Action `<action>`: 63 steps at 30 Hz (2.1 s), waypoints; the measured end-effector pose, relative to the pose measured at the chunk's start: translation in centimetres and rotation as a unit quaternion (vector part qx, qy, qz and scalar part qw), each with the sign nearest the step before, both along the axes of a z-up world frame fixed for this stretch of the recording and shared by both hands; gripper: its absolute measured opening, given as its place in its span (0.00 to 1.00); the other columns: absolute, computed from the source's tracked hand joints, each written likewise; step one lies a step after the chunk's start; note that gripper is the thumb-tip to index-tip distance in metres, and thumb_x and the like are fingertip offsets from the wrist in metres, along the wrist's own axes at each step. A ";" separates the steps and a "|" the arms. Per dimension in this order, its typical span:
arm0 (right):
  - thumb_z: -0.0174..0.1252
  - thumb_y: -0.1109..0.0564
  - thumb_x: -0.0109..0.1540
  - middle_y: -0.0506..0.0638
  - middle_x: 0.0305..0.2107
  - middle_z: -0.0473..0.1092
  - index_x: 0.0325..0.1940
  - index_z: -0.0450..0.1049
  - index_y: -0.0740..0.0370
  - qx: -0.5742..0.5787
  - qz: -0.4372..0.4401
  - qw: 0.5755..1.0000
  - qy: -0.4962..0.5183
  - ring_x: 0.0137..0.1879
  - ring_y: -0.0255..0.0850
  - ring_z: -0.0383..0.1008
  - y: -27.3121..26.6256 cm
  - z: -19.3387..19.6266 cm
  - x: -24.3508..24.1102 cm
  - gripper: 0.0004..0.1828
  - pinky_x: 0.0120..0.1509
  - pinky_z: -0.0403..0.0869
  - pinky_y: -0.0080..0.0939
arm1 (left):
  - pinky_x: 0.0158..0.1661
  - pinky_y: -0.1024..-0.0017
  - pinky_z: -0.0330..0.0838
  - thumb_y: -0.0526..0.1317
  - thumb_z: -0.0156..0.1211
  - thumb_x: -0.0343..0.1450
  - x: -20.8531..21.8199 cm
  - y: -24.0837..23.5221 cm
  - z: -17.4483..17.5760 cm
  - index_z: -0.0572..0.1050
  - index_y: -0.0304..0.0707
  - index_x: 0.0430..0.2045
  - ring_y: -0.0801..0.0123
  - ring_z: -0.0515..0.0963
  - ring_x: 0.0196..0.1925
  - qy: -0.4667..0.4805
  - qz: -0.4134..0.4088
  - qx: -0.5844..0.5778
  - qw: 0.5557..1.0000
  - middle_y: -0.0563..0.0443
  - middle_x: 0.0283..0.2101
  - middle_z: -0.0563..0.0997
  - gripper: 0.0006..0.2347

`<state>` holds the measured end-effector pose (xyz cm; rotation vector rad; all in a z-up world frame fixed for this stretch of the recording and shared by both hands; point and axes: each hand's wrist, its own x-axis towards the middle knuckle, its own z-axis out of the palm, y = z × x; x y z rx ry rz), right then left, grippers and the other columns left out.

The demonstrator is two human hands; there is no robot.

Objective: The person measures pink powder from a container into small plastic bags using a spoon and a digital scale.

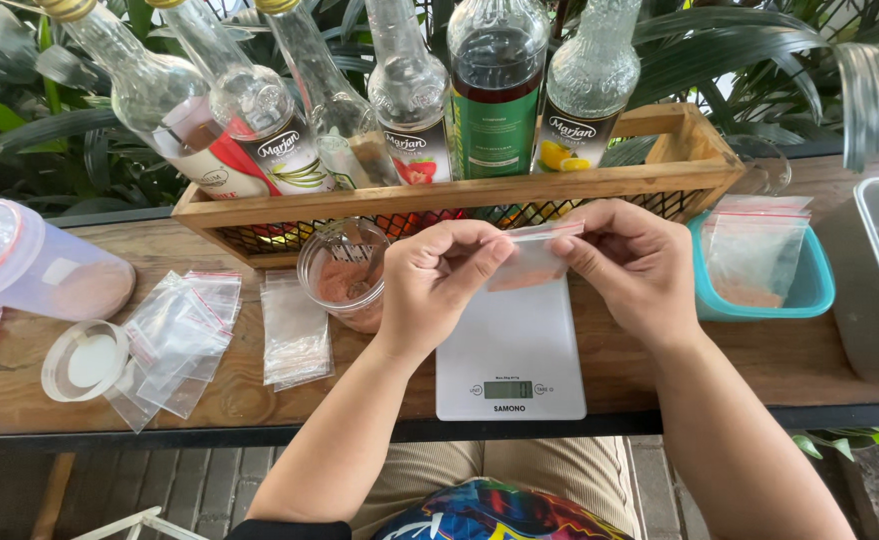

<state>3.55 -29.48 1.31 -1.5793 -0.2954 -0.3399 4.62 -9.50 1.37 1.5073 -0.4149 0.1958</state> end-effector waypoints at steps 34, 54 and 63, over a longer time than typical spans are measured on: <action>0.62 0.68 0.62 0.57 0.29 0.73 0.38 0.76 0.72 0.010 0.060 0.997 -0.048 0.34 0.33 0.69 0.0 -0.1 0.0 0.02 0.42 0.77 0.34 | 0.32 0.71 0.80 0.30 0.63 0.68 -0.2 0.0 0.1 0.79 0.31 0.25 0.72 0.82 0.26 -0.112 0.038 0.007 0.993 0.46 0.21 0.79 0.02; 0.64 0.68 0.59 0.56 0.23 0.74 0.30 0.77 0.69 -0.052 0.085 0.989 -0.109 0.28 0.35 0.71 1.0 0.9 -0.2 0.03 0.34 0.74 0.34 | 0.35 0.71 0.79 0.32 0.64 0.69 -0.9 -1.0 0.7 0.80 0.36 0.26 0.67 0.82 0.28 -0.208 0.034 0.056 0.976 0.50 0.25 0.80 0.02; 0.64 0.68 0.59 0.56 0.24 0.75 0.32 0.77 0.70 -0.042 0.088 0.992 -0.080 0.31 0.34 0.72 0.8 0.8 -0.3 0.02 0.36 0.75 0.34 | 0.34 0.73 0.78 0.33 0.64 0.69 -0.8 -1.0 0.5 0.80 0.37 0.25 0.68 0.82 0.27 -0.214 0.037 0.052 0.975 0.50 0.24 0.80 0.02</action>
